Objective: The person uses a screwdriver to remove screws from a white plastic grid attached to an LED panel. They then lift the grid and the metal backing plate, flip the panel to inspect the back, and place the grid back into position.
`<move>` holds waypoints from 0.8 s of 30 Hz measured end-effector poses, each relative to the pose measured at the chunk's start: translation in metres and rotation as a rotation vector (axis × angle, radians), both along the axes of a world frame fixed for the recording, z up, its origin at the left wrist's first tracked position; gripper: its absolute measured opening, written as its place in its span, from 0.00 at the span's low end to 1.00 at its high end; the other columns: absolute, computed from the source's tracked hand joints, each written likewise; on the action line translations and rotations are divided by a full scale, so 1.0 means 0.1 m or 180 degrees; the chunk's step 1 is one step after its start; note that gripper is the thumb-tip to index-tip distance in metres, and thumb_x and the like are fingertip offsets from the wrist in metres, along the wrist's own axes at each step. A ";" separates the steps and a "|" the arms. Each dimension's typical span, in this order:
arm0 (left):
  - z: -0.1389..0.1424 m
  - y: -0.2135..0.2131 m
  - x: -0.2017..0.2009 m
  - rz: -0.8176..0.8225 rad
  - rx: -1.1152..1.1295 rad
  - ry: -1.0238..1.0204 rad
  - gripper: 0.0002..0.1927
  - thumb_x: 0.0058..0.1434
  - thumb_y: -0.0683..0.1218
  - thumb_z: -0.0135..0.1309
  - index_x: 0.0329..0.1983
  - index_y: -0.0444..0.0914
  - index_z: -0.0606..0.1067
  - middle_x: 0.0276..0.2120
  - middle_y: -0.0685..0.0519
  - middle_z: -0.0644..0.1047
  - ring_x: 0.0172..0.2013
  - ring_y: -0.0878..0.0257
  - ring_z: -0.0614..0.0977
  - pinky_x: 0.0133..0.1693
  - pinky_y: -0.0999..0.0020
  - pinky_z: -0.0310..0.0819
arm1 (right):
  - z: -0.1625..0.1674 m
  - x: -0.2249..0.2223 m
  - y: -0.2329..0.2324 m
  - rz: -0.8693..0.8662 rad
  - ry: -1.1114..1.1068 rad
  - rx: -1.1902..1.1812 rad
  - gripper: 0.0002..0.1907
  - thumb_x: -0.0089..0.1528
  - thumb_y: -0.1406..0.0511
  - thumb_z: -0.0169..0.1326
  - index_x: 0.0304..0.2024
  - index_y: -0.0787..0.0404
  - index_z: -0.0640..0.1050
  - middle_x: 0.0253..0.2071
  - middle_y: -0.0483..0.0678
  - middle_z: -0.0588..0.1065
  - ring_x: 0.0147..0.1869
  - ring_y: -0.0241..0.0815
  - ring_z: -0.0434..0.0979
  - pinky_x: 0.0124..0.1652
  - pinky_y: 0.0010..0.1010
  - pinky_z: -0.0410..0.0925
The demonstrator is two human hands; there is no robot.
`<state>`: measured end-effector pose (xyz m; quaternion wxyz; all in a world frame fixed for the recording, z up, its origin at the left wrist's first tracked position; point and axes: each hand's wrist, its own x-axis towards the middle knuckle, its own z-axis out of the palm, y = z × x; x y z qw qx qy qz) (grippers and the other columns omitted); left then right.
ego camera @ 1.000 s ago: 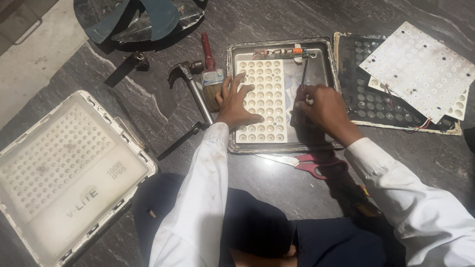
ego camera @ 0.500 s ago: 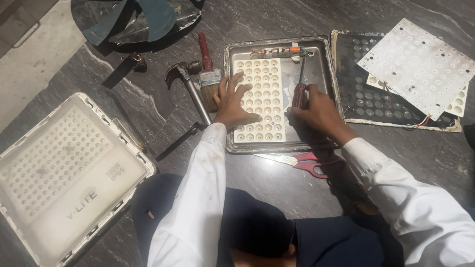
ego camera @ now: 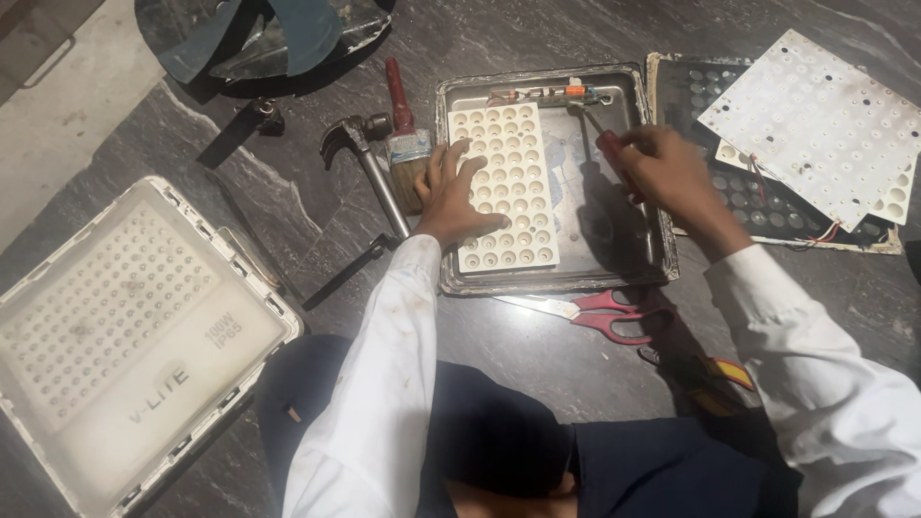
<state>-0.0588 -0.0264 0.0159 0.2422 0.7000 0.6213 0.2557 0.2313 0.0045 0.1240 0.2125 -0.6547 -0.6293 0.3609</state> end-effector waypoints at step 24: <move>0.09 0.07 -0.04 0.0056 0.0005 0.0042 0.52 0.28 0.55 0.77 0.61 0.41 0.72 0.72 0.46 0.55 0.74 0.49 0.43 0.66 0.38 0.32 | 0.63 -0.30 -0.38 0.1297 0.0208 0.1795 0.09 0.61 0.66 0.57 0.33 0.67 0.75 0.28 0.51 0.81 0.31 0.39 0.84 0.35 0.28 0.72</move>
